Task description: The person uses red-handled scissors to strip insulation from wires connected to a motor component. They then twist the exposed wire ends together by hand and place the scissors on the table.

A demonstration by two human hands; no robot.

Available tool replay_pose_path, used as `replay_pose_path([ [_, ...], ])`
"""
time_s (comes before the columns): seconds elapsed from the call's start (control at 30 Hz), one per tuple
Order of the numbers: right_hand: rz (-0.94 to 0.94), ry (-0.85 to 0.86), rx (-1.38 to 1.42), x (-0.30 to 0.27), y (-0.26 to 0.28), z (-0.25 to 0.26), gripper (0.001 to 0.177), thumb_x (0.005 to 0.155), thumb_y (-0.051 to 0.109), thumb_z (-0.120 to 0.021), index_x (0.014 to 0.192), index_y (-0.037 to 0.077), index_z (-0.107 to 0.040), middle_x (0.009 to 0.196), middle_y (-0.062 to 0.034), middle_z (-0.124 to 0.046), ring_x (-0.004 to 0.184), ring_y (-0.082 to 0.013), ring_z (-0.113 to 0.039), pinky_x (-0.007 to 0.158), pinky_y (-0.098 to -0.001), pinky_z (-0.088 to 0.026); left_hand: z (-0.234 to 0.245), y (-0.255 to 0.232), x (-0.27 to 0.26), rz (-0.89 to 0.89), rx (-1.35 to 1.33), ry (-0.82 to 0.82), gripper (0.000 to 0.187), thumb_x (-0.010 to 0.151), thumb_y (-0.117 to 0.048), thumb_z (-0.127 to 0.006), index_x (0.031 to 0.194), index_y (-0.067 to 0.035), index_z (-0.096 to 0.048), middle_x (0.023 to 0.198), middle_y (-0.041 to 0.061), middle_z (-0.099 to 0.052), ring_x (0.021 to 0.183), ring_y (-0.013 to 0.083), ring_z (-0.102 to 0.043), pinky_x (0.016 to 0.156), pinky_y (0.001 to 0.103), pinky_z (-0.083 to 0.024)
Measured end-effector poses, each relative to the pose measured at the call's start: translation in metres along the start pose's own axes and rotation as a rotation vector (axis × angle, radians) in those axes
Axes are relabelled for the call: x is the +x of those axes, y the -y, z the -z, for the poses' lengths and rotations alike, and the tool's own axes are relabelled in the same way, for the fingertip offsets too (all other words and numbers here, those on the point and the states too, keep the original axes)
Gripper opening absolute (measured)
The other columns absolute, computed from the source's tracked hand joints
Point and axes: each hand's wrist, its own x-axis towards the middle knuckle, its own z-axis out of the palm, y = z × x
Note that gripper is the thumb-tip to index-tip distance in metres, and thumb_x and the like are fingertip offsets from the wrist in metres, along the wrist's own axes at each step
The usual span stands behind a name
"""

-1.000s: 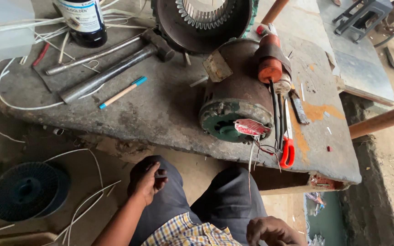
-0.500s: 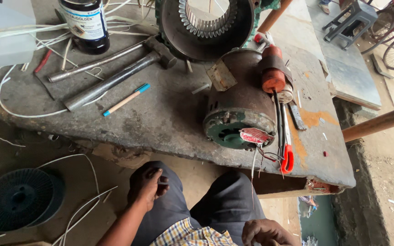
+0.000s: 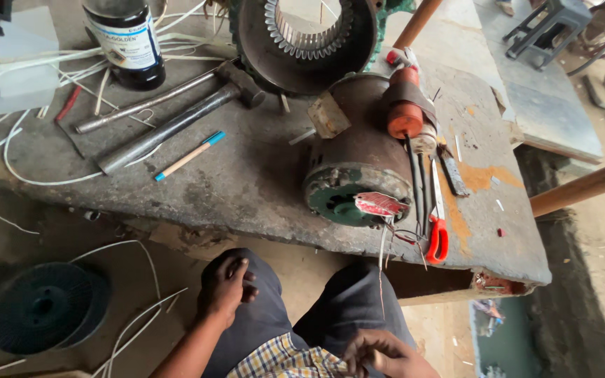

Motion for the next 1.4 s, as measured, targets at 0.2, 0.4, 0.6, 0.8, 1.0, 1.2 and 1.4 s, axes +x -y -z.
replay_pose_path([
  [0.2, 0.006, -0.023, 0.056, 0.0, -0.017, 0.014, 0.066, 0.088, 0.06, -0.069, 0.114, 0.0, -0.068, 0.098, -0.0042, -0.071, 0.086, -0.0113, -0.066, 0.078, -0.0264, -0.052, -0.006, 0.01, -0.021, -0.51, 0.374, -0.226, 0.036, 0.105, -0.039, -0.056, 0.097, -0.007, -0.07, 0.073, 0.012, -0.07, 0.06, 0.0282, -0.068, 0.054, 0.039, -0.051],
  [0.4, 0.132, -0.03, 0.188, -0.003, -0.034, 0.029, 0.051, 0.096, 0.045, -0.069, 0.115, -0.003, -0.069, 0.093, -0.005, -0.07, 0.084, -0.011, -0.061, 0.075, -0.026, -0.048, -0.039, -0.006, -0.087, -0.846, 0.743, 0.005, 0.027, 0.099, -0.034, -0.058, 0.095, -0.009, -0.069, 0.081, 0.017, -0.072, 0.076, 0.038, -0.071, 0.064, 0.043, -0.055],
  [0.6, 0.073, -0.326, -0.227, -0.011, -0.019, 0.033, 0.028, 0.098, 0.024, -0.07, 0.111, 0.0, -0.071, 0.086, 0.0008, -0.064, 0.079, -0.0078, -0.055, 0.069, -0.0284, -0.048, -0.075, -0.048, -0.132, -1.323, 0.841, 0.078, 0.022, 0.103, -0.026, -0.055, 0.093, -0.007, -0.061, 0.082, 0.014, -0.065, 0.077, 0.036, -0.067, 0.07, 0.044, -0.053],
  [0.8, -0.003, -0.539, -0.605, -0.018, 0.008, 0.031, 0.03, 0.09, 0.031, -0.074, 0.108, 0.007, -0.07, 0.081, -0.0103, -0.068, 0.063, -0.0211, -0.061, 0.061, -0.0347, -0.051, -0.106, -0.137, -0.148, -1.435, 0.569, -0.214, 0.015, 0.114, -0.017, -0.041, 0.113, -0.002, -0.045, 0.105, 0.013, -0.051, 0.093, 0.0249, -0.052, 0.089, 0.038, -0.046],
  [1.0, 0.119, -0.535, -0.677, -0.021, 0.016, 0.032, 0.028, 0.089, 0.031, -0.074, 0.1, 0.005, -0.07, 0.087, -0.0146, -0.07, 0.069, -0.0315, -0.065, 0.062, -0.0388, -0.052, -0.146, -0.238, -0.173, -1.479, 0.414, -0.131, 0.018, 0.116, -0.019, -0.045, 0.122, -0.003, -0.042, 0.103, 0.005, -0.049, 0.075, 0.0111, -0.045, 0.068, 0.027, -0.038],
  [1.2, 0.143, -0.519, -0.669, -0.02, 0.016, 0.034, 0.026, 0.09, 0.029, -0.073, 0.102, 0.006, -0.071, 0.09, -0.0138, -0.071, 0.077, -0.0314, -0.069, 0.067, -0.0382, -0.053, -0.209, -0.292, -0.165, -1.602, 0.611, -0.056, 0.03, 0.12, -0.031, -0.049, 0.127, -0.003, -0.053, 0.111, 0.008, -0.055, 0.101, 0.0164, -0.056, 0.091, 0.034, -0.05],
  [1.4, 0.107, -0.531, -0.642, -0.016, 0.015, 0.034, 0.027, 0.09, 0.029, -0.073, 0.103, 0.006, -0.071, 0.092, -0.0143, -0.072, 0.081, -0.0324, -0.07, 0.071, -0.039, -0.054, -0.255, -0.329, -0.124, -1.807, 0.737, -0.02, 0.036, 0.122, -0.034, -0.037, 0.126, -0.007, -0.061, 0.117, 0.006, -0.066, 0.109, 0.021, -0.062, 0.1, 0.036, -0.048],
])
